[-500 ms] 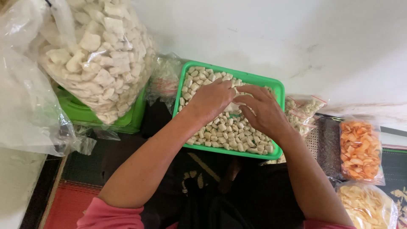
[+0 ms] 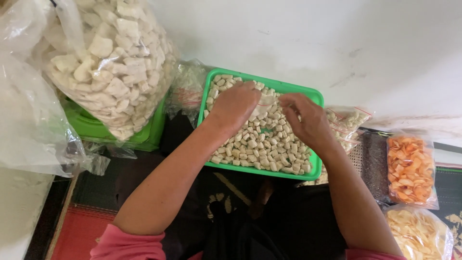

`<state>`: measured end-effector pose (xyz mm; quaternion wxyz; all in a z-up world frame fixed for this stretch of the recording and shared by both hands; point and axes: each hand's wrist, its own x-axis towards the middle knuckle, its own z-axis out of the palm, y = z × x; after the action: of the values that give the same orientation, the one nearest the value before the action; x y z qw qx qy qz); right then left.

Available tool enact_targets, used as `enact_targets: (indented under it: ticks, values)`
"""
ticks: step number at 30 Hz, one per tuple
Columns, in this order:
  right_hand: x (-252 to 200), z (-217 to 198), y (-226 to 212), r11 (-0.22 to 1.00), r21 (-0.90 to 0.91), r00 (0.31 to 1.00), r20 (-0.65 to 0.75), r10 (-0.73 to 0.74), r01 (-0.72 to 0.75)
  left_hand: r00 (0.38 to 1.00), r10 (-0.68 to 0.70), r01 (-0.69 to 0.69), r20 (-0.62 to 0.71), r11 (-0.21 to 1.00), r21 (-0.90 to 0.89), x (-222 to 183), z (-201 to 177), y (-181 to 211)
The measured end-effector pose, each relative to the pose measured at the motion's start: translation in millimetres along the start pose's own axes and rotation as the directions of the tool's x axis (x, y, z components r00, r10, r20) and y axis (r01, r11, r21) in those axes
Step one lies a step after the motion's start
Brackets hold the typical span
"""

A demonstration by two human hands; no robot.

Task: Packaging small snack pieces into individual plastic bags from a tray.

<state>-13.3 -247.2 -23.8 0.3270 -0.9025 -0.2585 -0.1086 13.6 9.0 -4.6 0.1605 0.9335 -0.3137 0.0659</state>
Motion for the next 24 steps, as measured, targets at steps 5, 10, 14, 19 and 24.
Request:
enact_targets:
  ticks: [5, 10, 14, 19, 24]
  values:
    - [-4, 30, -18, 0.953, -0.264, 0.858, 0.444, 0.258, -0.150, 0.999, -0.037, 0.034, -0.038, 0.996, -0.078, -2, -2, -8]
    - [-26, 67, 6, 0.944, -0.323, 0.786, 0.565, 0.251, -0.069, 0.995, -0.047, 0.034, -0.087, 0.989, -0.145, -6, 2, -14]
    - [-27, 75, 19, 0.944, -0.322, 0.756, 0.599, 0.262, -0.073, 0.993, -0.032, 0.015, -0.110, 0.987, -0.159, -8, 4, -15]
    - [-3, 21, -16, 0.949, -0.214, 0.817, 0.487, 0.308, -0.230, 0.996, -0.025, 0.017, -0.081, 0.995, -0.097, -5, 15, -16]
    - [8, -10, -16, 1.000, -0.020, 0.989, -0.148, -0.023, 0.020, 0.999, -0.011, 0.009, -0.045, 0.999, -0.035, -4, 19, -3]
